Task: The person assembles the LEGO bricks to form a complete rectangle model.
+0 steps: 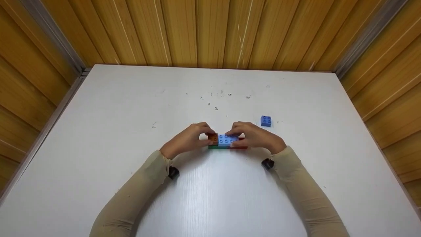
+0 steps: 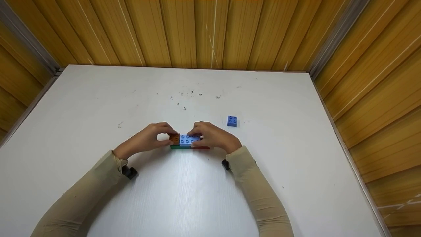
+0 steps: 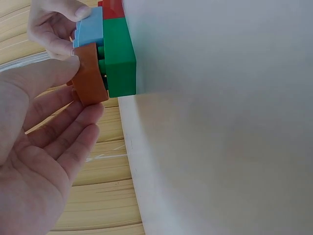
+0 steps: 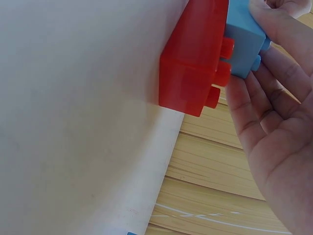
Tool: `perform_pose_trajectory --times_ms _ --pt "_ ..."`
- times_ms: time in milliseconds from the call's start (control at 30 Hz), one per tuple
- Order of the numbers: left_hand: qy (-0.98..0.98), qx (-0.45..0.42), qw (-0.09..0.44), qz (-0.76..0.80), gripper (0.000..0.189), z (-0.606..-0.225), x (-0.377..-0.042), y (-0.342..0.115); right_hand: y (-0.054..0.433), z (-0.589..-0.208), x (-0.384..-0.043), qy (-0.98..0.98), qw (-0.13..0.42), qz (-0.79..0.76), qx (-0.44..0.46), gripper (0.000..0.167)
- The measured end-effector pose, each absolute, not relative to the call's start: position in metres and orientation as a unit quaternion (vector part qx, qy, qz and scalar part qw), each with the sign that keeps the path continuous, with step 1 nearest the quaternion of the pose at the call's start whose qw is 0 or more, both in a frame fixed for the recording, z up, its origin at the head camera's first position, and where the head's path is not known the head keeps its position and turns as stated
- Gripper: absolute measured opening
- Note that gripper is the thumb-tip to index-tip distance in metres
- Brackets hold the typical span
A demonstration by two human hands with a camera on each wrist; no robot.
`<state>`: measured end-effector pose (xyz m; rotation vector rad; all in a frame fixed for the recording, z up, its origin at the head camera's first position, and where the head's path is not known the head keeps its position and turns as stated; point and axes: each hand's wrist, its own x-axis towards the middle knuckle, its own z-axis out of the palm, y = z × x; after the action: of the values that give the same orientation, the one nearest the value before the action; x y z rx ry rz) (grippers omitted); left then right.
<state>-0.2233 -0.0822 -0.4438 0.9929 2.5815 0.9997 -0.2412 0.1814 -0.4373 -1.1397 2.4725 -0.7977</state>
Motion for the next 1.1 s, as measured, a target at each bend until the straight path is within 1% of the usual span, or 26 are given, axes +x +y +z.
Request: perform_pose_trajectory --times_ms 267,900,1100 --pt "0.873 0.344 0.102 0.33 0.029 -0.4433 -0.2245 -0.0801 0.182 -0.4381 -0.2418 0.861 0.141 -0.275 -0.404 0.036" --pt "0.869 0.35 0.105 0.334 0.031 -0.4422 -0.2261 -0.0785 0.1802 -0.437 -0.2409 0.865 0.16 -0.279 -0.385 0.037" --pt "0.877 0.339 0.105 0.325 0.031 -0.44 -0.2245 -0.0772 0.1798 -0.4369 -0.2413 0.863 0.152 -0.279 -0.394 0.036"
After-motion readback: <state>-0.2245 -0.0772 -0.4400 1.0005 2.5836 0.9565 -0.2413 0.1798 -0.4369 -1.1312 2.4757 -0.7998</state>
